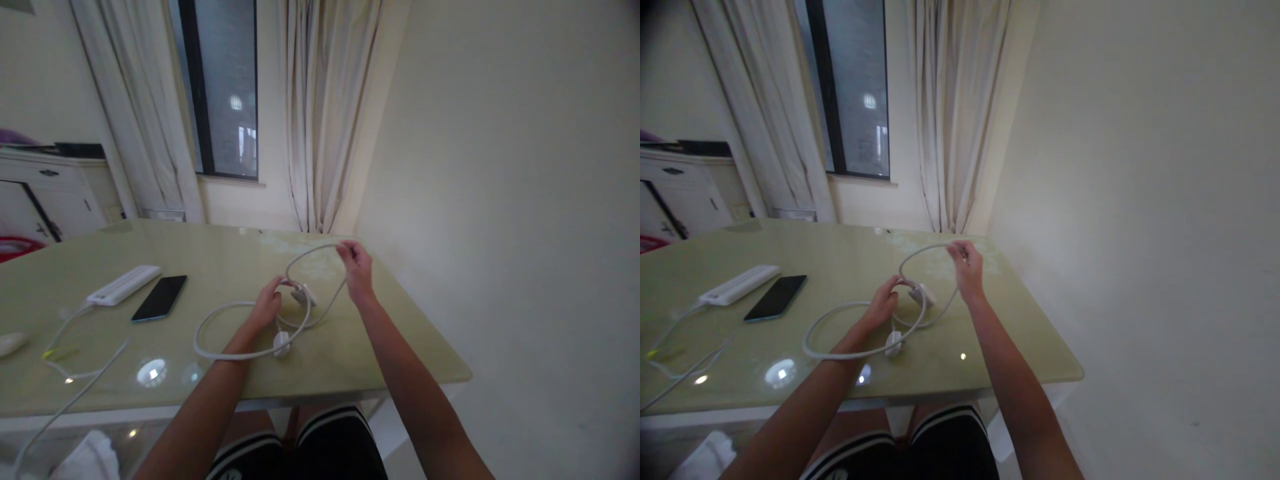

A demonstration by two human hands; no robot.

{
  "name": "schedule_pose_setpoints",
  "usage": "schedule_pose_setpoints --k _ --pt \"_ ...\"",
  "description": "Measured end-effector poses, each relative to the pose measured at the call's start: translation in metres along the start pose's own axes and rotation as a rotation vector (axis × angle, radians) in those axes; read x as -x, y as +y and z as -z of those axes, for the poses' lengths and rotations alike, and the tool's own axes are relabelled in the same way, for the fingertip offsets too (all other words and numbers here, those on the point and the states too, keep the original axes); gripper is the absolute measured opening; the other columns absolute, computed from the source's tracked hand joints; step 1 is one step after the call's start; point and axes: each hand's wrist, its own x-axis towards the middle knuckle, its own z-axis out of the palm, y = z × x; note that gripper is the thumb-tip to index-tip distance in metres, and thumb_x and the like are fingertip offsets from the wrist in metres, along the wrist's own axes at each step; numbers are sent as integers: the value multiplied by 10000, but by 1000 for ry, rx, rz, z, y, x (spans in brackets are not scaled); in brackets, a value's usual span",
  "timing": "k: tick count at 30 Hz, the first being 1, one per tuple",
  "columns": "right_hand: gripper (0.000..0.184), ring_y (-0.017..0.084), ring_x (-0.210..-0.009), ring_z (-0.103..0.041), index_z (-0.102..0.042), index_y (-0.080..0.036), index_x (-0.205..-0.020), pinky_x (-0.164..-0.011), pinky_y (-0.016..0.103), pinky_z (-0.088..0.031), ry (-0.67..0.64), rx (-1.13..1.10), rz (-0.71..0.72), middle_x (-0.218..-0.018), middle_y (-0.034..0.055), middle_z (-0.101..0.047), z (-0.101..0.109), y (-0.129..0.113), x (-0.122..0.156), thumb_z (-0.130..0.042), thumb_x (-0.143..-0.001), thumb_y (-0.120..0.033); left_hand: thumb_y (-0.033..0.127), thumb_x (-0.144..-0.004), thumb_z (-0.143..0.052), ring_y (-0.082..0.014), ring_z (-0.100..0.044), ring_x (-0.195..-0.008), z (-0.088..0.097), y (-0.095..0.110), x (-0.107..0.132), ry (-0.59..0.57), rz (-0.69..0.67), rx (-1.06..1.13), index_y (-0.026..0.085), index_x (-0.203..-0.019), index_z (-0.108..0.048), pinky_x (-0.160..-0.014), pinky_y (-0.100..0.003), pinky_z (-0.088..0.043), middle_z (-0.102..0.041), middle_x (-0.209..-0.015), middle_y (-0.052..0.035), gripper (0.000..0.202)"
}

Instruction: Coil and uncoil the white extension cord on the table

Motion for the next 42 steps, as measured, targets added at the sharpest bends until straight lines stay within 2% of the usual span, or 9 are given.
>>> schedule_pose_setpoints --k 4,9,17,21,25,30,33,37,42 --pt "273 183 -867 -556 -594 -138 -1045 -801 321 -470 261 75 -199 -964 110 -644 29 34 -16 -450 -985 -363 169 -682 -456 -207 -626 -841 0 3 -3 -46 69 203 217 -844 -588 -825 -361 -539 -664 -827 -47 214" --pt "302 254 -1095 -569 -610 -128 -1146 -1026 426 -414 229 248 -183 -1173 151 -643 29 52 -2 -569 -860 -218 210 -671 -478 -171 -593 -724 -8 5 -1 -115 252 402 193 -805 -583 -656 -292 -521 -603 -768 -28 171" --pt "458 238 -1426 -396 -556 -328 -1388 -1148 450 -251 -642 794 685 -1542 32 -480 -33 27 27 -521 -973 -139 150 -557 -474 -153 -600 -656 -4 8 1 -106 300 563 171 -782 -593 -650 -281 -537 -613 -685 -5 256" --pt "261 222 -1249 -527 -633 -277 -1250 -1087 432 -298 -758 903 884 -1277 53 -666 -54 27 14 -491 -1034 -242 151 -538 -468 -161 -616 -652 -6 7 -1 -119 329 609 171 -821 -602 -688 -308 -557 -633 -663 -6 314" --pt "227 215 -1093 -559 -671 -213 -1013 -1013 393 -335 -734 968 1041 -1080 53 -682 -51 24 -8 -448 -1048 -217 166 -568 -459 -178 -632 -681 -6 4 -2 -118 333 535 170 -891 -597 -738 -346 -560 -649 -687 -16 351" --pt "193 246 -1033 -529 -668 -172 -1024 -935 389 -364 -513 1054 853 -1070 102 -648 -26 22 -39 -606 -988 -352 243 -747 -474 -205 -619 -845 -4 -1 -4 66 234 181 173 -1021 -602 -814 -355 -519 -665 -888 -54 310" --pt "218 251 -1034 -510 -669 -170 -1027 -893 366 -386 -524 1034 784 -1062 107 -642 -16 23 -51 -659 -953 -375 301 -839 -425 -208 -620 -831 -7 -4 -4 18 275 117 166 -1042 -588 -761 -340 -509 -662 -927 -72 294" --pt "200 227 -1079 -489 -685 -203 -1031 -864 318 -404 -682 921 887 -1044 85 -660 -10 27 -51 -536 -1027 -334 352 -920 -387 -206 -608 -739 -10 -4 -1 -70 302 46 162 -1105 -570 -702 -331 -492 -649 -815 -51 323" --pt "282 207 -1028 -520 -702 -207 -1024 -812 295 -402 -582 882 802 -1018 76 -696 -12 28 -34 -472 -1056 -367 337 -942 -450 -212 -616 -779 -11 -6 8 -76 243 -42 175 -1096 -563 -752 -336 -495 -665 -844 -60 250"
